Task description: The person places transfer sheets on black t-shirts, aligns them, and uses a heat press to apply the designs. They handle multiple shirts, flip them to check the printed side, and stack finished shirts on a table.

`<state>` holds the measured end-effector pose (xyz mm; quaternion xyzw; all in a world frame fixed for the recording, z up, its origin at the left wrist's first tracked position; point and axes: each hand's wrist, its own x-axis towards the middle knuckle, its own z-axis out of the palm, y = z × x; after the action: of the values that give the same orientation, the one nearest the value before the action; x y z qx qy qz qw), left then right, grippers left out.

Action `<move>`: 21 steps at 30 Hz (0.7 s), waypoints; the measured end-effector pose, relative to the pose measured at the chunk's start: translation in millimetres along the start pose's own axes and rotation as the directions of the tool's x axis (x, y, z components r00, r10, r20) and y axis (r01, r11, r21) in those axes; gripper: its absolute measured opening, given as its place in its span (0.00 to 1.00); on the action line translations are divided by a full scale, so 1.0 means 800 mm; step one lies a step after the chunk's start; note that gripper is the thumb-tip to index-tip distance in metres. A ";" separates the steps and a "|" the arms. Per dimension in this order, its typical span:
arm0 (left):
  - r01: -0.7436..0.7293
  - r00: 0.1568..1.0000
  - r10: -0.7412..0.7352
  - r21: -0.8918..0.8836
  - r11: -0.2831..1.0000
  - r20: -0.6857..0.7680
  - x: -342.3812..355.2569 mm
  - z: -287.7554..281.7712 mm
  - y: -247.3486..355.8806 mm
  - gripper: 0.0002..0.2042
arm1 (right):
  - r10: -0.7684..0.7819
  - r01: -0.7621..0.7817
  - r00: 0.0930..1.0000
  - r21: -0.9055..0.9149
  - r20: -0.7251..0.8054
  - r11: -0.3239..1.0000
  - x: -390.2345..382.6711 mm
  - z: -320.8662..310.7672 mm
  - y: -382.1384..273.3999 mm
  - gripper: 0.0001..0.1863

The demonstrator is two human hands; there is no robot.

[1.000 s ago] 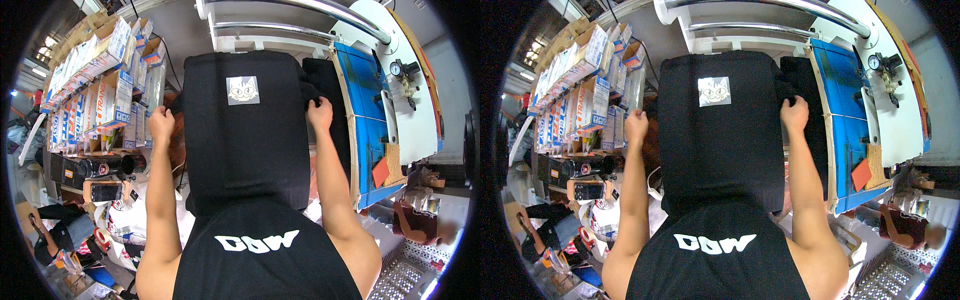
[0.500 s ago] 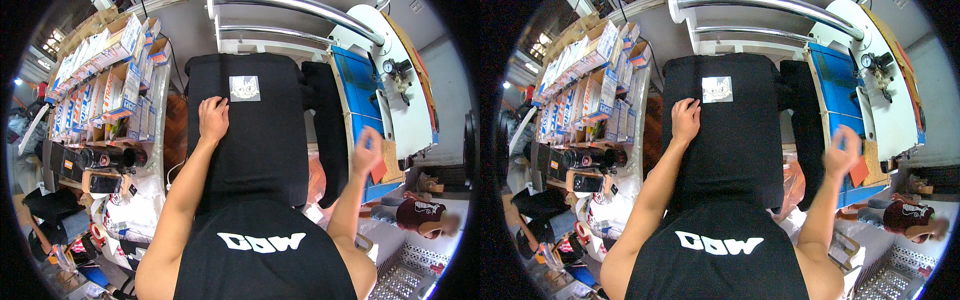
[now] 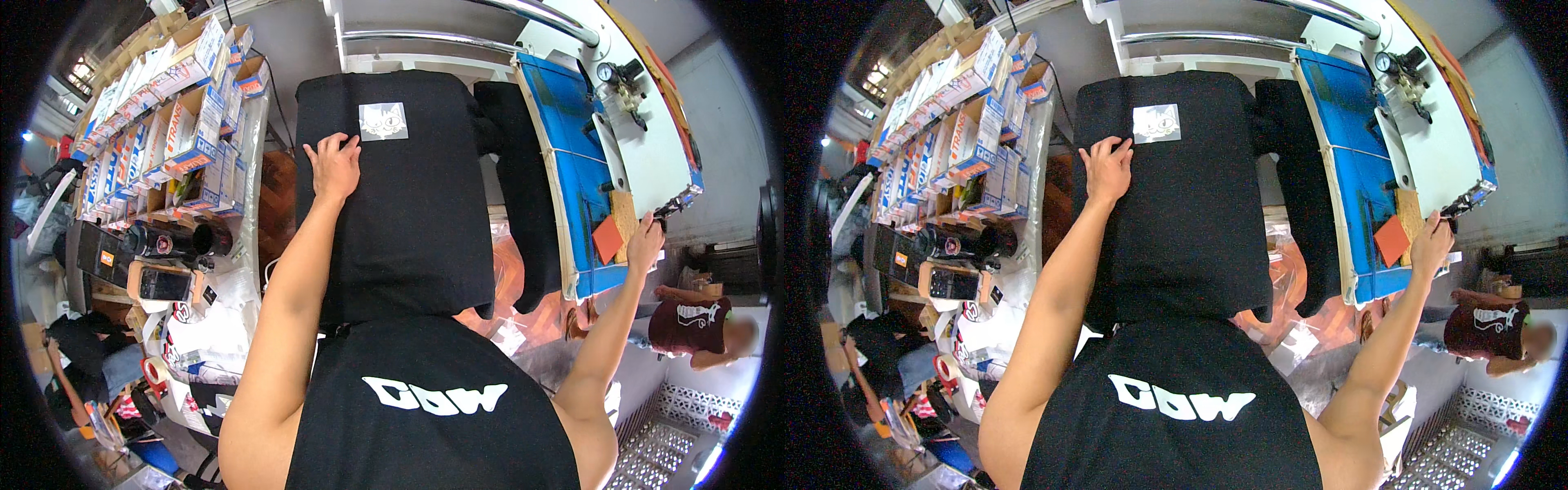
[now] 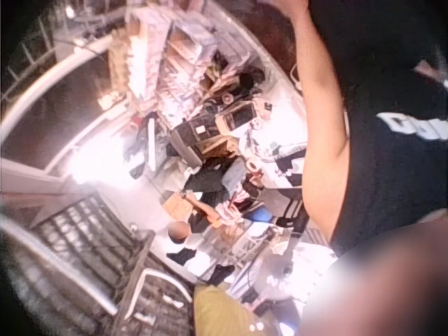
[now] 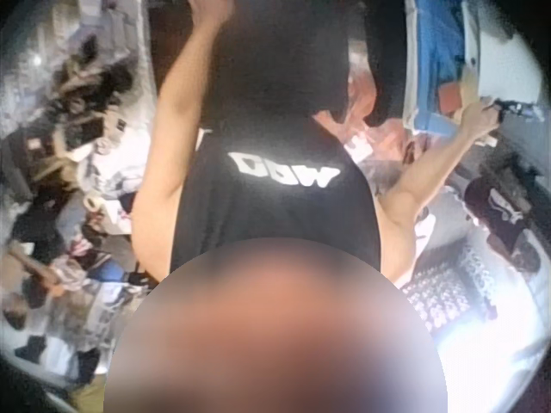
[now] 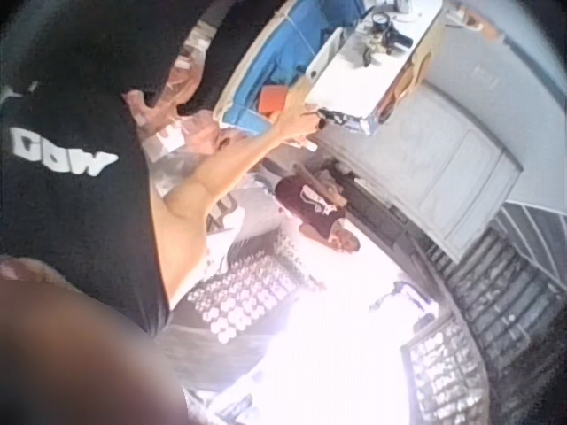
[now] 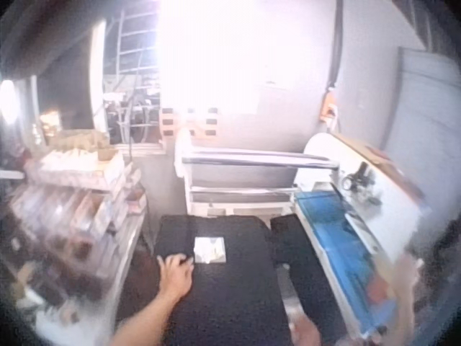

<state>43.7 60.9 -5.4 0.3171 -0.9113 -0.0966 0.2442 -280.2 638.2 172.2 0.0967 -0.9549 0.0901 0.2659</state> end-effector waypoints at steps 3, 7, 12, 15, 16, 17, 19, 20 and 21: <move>-0.011 1.000 0.011 0.000 1.000 0.007 -0.002 -0.002 0.001 0.14 | -0.063 0.065 0.996 0.022 -0.063 0.998 -0.006 0.005 0.001 0.30; -0.016 0.999 0.015 0.006 1.000 0.036 -0.002 -0.007 0.004 0.14 | -0.105 0.108 0.984 0.012 -0.147 0.994 -0.013 0.004 -0.005 0.28; -0.006 1.000 0.005 0.027 1.000 0.031 -0.007 -0.008 0.010 0.14 | -0.107 0.109 0.990 0.008 -0.095 0.994 -0.017 0.001 -0.005 0.30; -0.001 0.999 0.000 0.038 0.999 0.035 -0.007 -0.006 0.010 0.14 | -0.122 0.124 0.987 0.007 -0.102 0.992 -0.018 0.001 -0.001 0.30; -0.005 1.000 0.004 0.041 0.999 0.028 -0.007 -0.005 0.010 0.14 | -0.106 0.108 0.991 0.012 -0.087 0.994 -0.018 0.001 0.000 0.30; -0.001 0.999 -0.001 0.040 0.999 0.038 -0.007 -0.005 0.010 0.14 | -0.128 0.130 0.987 0.013 -0.096 0.991 -0.018 0.001 0.002 0.30; 0.006 0.999 -0.008 0.045 0.999 0.051 -0.006 -0.005 0.010 0.15 | -0.120 0.122 0.989 0.017 -0.089 0.992 -0.018 0.002 0.003 0.31; 0.000 0.999 -0.002 0.047 0.999 0.039 -0.006 -0.005 0.011 0.15 | -0.126 0.128 0.988 0.015 -0.087 0.992 -0.018 0.003 0.003 0.31; -0.002 0.999 0.000 0.049 0.999 0.037 -0.007 -0.005 0.011 0.15 | -0.124 0.126 0.988 0.016 -0.092 0.992 -0.018 0.004 0.003 0.31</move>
<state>44.6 71.2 -0.9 0.3206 -0.9180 -0.0802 0.2194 -270.1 641.9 161.8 0.1553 -0.9327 0.0882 0.3133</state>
